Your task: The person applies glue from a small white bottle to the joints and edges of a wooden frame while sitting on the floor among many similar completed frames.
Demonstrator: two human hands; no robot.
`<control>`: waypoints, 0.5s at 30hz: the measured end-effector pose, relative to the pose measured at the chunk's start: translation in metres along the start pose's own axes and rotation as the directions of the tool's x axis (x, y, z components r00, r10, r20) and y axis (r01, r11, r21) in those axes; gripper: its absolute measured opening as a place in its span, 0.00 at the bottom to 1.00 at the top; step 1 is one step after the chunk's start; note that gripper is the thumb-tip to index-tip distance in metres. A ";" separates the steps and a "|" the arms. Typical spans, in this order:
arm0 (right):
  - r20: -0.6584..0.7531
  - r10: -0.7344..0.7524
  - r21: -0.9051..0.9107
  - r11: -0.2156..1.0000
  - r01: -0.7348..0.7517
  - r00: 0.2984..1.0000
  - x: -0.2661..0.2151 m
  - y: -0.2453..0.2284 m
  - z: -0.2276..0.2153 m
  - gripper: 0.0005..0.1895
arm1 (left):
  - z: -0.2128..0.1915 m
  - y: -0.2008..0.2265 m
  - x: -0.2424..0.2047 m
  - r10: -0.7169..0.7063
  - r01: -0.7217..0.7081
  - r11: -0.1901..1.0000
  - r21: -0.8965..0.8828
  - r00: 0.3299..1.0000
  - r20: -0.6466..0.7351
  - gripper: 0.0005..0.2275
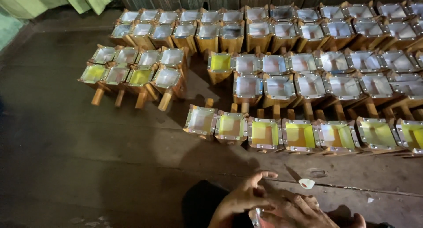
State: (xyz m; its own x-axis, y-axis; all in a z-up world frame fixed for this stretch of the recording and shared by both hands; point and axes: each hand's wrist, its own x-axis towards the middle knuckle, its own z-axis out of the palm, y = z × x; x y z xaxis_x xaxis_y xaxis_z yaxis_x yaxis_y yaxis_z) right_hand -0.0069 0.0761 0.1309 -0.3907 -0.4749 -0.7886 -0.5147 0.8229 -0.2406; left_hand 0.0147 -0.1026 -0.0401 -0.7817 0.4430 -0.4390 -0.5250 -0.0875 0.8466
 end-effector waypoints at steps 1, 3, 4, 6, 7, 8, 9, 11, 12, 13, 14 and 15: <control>-0.210 -0.103 -0.170 0.983 0.067 0.972 -0.003 -0.012 -0.012 0.64 | -0.005 -0.003 0.005 0.137 -0.141 0.987 0.074 0.989 0.056 0.36; -0.523 -0.381 -0.509 0.857 0.079 0.762 0.035 0.010 0.016 0.72 | -0.013 -0.009 0.011 0.273 -0.288 0.948 0.135 0.955 0.118 0.34; -0.603 -0.534 -0.650 0.760 0.023 0.593 0.068 0.047 0.060 0.77 | -0.017 -0.013 0.012 0.208 -0.217 0.975 0.054 0.968 0.144 0.33; -0.616 -0.680 -0.758 0.649 -0.064 0.397 0.087 0.089 0.104 0.82 | -0.014 0.003 0.004 0.143 -0.140 0.990 -0.028 0.975 0.170 0.34; -0.636 -0.660 -0.722 0.692 -0.006 0.400 0.086 0.092 0.103 0.70 | -0.007 0.022 -0.005 0.098 -0.099 0.987 0.127 0.995 0.013 0.31; -0.657 -0.637 -0.680 0.731 0.047 0.404 0.086 0.095 0.101 0.59 | -0.001 0.042 -0.014 0.072 -0.030 0.961 0.274 0.987 -0.145 0.31; -0.656 -0.638 -0.681 0.731 0.049 0.403 0.082 0.086 0.089 0.59 | -0.015 0.028 -0.007 0.072 -0.029 0.961 0.274 0.987 -0.147 0.31; -0.805 -0.393 -0.256 0.906 0.338 0.443 0.071 0.070 0.064 0.25 | -0.043 -0.001 0.008 0.787 -0.416 0.613 0.671 0.257 -0.560 0.08; -0.804 -0.393 -0.257 0.906 0.336 0.446 0.064 0.065 0.048 0.25 | -0.063 0.000 0.006 0.786 -0.419 0.615 0.669 0.257 -0.562 0.08; -0.814 -0.249 -0.074 0.941 0.331 0.524 0.057 0.059 0.032 0.40 | -0.084 0.000 0.004 0.804 -0.087 0.591 0.802 0.133 -0.579 0.15; -0.793 -0.105 0.108 0.945 0.308 0.600 0.049 0.053 0.016 0.58 | -0.104 0.000 0.002 0.834 0.264 0.529 0.807 0.015 -0.552 0.30; -0.792 -0.105 0.105 0.947 0.304 0.602 0.067 0.064 0.013 0.58 | -0.115 -0.001 0.004 0.832 0.261 0.533 0.805 0.013 -0.555 0.30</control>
State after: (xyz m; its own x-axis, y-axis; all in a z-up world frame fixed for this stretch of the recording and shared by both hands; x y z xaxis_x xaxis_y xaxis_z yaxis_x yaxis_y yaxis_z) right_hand -0.0562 0.1008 0.0554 -0.7851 -0.6193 -0.0010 -0.5260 0.6677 -0.5267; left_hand -0.0268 -0.2035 -0.0770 -0.6339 -0.5623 0.5311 -0.2126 0.7869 0.5793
